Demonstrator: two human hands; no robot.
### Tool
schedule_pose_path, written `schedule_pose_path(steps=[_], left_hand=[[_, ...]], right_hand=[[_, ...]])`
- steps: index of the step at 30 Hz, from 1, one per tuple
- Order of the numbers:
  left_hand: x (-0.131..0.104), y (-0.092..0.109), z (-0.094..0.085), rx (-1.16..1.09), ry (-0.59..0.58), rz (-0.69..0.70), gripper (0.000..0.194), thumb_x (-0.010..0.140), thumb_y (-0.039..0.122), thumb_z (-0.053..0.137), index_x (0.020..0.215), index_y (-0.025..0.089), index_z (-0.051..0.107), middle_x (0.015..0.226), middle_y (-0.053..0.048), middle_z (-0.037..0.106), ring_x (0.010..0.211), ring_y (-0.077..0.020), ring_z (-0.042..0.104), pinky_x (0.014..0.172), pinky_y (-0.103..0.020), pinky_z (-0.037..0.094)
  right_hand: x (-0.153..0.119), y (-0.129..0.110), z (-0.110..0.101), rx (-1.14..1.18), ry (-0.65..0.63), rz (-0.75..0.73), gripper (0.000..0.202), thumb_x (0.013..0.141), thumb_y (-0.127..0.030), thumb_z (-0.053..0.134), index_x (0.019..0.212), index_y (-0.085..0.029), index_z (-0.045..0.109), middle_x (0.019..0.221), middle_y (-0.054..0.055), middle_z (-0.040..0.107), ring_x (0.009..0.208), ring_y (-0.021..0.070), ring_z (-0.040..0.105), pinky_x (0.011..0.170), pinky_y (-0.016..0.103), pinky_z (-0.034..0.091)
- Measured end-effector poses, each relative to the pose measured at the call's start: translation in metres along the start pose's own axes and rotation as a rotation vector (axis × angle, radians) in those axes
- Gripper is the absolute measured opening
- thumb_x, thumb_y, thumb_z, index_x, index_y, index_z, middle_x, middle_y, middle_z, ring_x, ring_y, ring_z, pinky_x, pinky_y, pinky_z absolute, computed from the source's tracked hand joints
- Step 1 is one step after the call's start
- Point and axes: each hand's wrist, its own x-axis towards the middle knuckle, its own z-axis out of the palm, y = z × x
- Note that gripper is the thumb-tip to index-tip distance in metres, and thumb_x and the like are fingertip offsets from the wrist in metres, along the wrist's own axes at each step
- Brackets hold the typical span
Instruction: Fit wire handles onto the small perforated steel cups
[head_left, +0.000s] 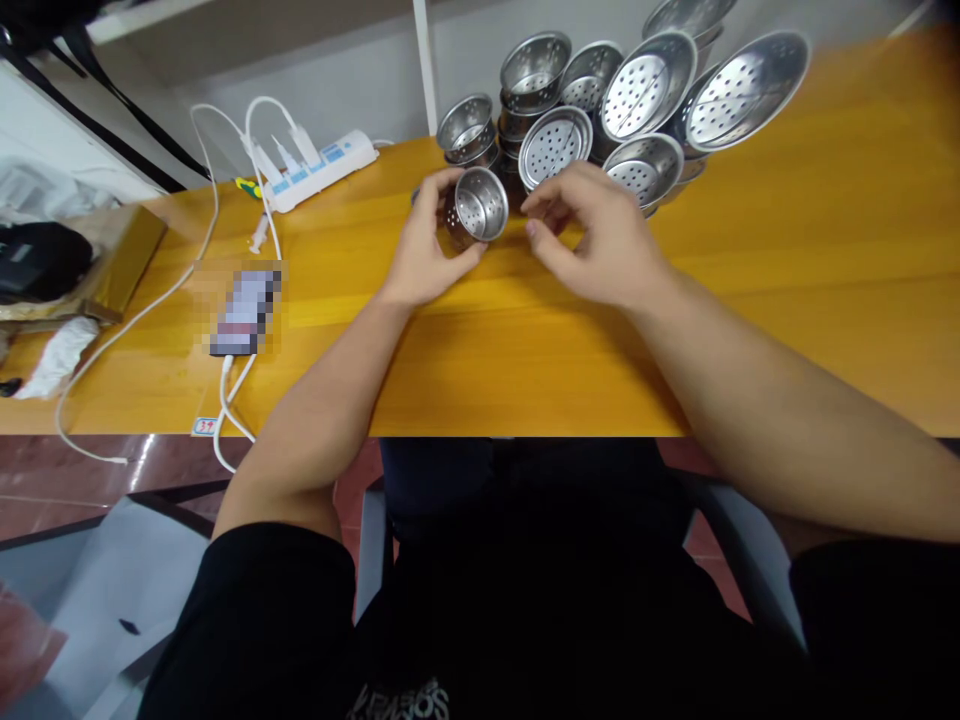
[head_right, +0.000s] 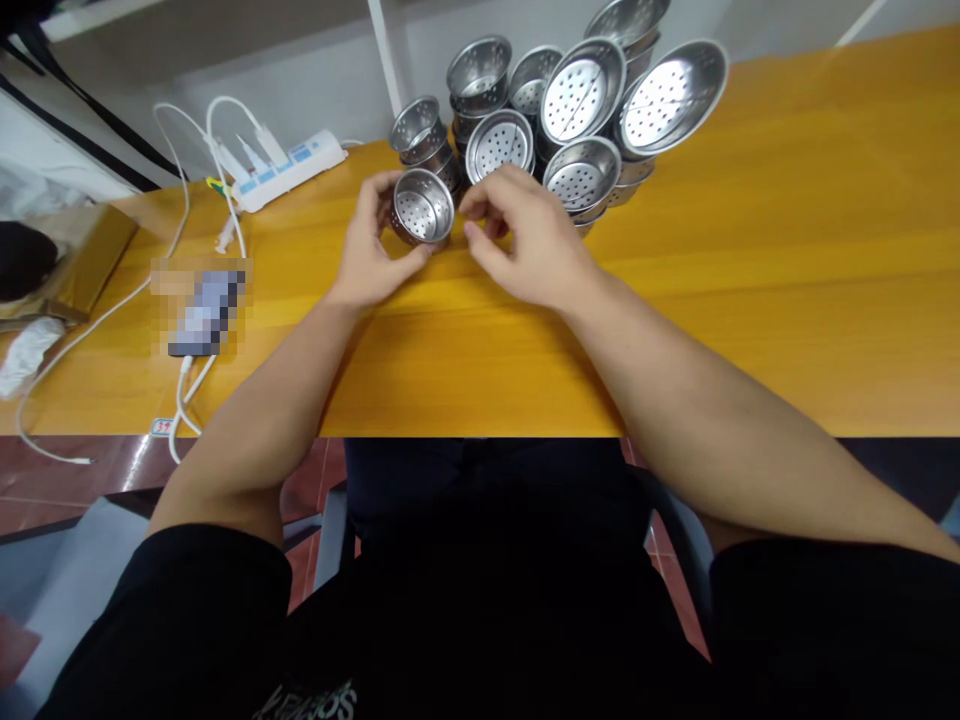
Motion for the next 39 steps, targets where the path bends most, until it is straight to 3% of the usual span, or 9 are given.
schedule_pose_path(steps=[3, 6, 8, 12, 16, 23, 32, 39], left_hand=[[-0.002, 0.014, -0.003, -0.008, -0.052, 0.066, 0.1, 0.108, 0.095, 0.082, 0.186, 0.039, 0.05, 0.183, -0.016, 0.068, 0.174, -0.0471, 0.07, 0.15, -0.066, 0.059], [-0.003, 0.021, -0.005, -0.021, -0.119, 0.095, 0.1, 0.109, 0.101, 0.071, 0.185, 0.04, 0.053, 0.18, -0.014, 0.072, 0.17, -0.0476, 0.074, 0.147, -0.066, 0.061], [-0.003, 0.023, -0.003, -0.027, -0.139, 0.093, 0.101, 0.109, 0.108, 0.064, 0.183, 0.04, 0.055, 0.177, -0.012, 0.074, 0.165, -0.0478, 0.077, 0.143, -0.066, 0.064], [-0.003, 0.027, 0.005, -0.095, -0.122, 0.068, 0.105, 0.108, 0.115, 0.055, 0.183, 0.041, 0.051, 0.171, -0.011, 0.074, 0.149, -0.0438, 0.087, 0.126, -0.063, 0.074], [-0.003, 0.035, 0.004, -0.124, -0.144, 0.053, 0.103, 0.109, 0.116, 0.058, 0.176, 0.038, 0.058, 0.163, -0.011, 0.077, 0.129, -0.0383, 0.093, 0.112, -0.059, 0.079], [-0.002, 0.035, -0.002, -0.137, -0.163, 0.062, 0.106, 0.106, 0.119, 0.063, 0.172, 0.036, 0.062, 0.147, -0.009, 0.083, 0.12, -0.0358, 0.089, 0.11, -0.064, 0.08], [-0.001, 0.034, -0.001, -0.166, -0.165, 0.107, 0.104, 0.104, 0.119, 0.066, 0.165, 0.035, 0.065, 0.138, -0.008, 0.078, 0.12, -0.037, 0.09, 0.114, -0.065, 0.076], [-0.002, 0.044, -0.011, -0.11, -0.184, 0.067, 0.109, 0.099, 0.124, 0.06, 0.164, 0.037, 0.068, 0.137, -0.01, 0.08, 0.122, -0.0416, 0.089, 0.117, -0.07, 0.074]], right_hand=[[-0.001, -0.006, -0.001, 0.024, -0.059, -0.088, 0.055, 0.125, -0.072, 0.064, 0.169, -0.046, 0.084, 0.168, 0.015, 0.079, 0.136, 0.0515, 0.081, 0.131, 0.081, 0.065], [0.001, -0.006, -0.001, 0.044, -0.131, -0.169, 0.053, 0.125, -0.068, 0.066, 0.162, -0.039, 0.09, 0.163, 0.021, 0.076, 0.143, 0.0526, 0.076, 0.13, 0.081, 0.066], [0.0, -0.008, -0.002, 0.043, -0.172, -0.161, 0.051, 0.124, -0.07, 0.068, 0.159, -0.04, 0.09, 0.162, 0.02, 0.076, 0.146, 0.0531, 0.073, 0.13, 0.081, 0.067], [-0.002, -0.011, -0.007, -0.005, -0.24, -0.099, 0.056, 0.121, -0.079, 0.072, 0.168, -0.053, 0.084, 0.168, 0.012, 0.078, 0.153, 0.0555, 0.068, 0.132, 0.084, 0.065], [-0.003, -0.005, -0.009, -0.017, -0.197, -0.174, 0.061, 0.122, -0.087, 0.068, 0.166, -0.048, 0.085, 0.178, 0.014, 0.072, 0.162, 0.057, 0.065, 0.138, 0.085, 0.06], [-0.002, 0.002, -0.003, 0.008, -0.156, -0.21, 0.065, 0.123, -0.093, 0.065, 0.158, -0.043, 0.086, 0.177, 0.017, 0.074, 0.167, 0.058, 0.065, 0.148, 0.085, 0.05], [-0.003, 0.012, 0.006, 0.071, -0.131, -0.188, 0.08, 0.104, -0.097, 0.093, 0.171, -0.055, 0.082, 0.171, 0.012, 0.079, 0.169, 0.0596, 0.064, 0.146, 0.09, 0.053], [-0.004, 0.002, 0.007, 0.097, -0.124, -0.125, 0.059, 0.113, -0.091, 0.084, 0.164, -0.062, 0.087, 0.171, 0.009, 0.081, 0.166, 0.0587, 0.067, 0.141, 0.091, 0.058]])
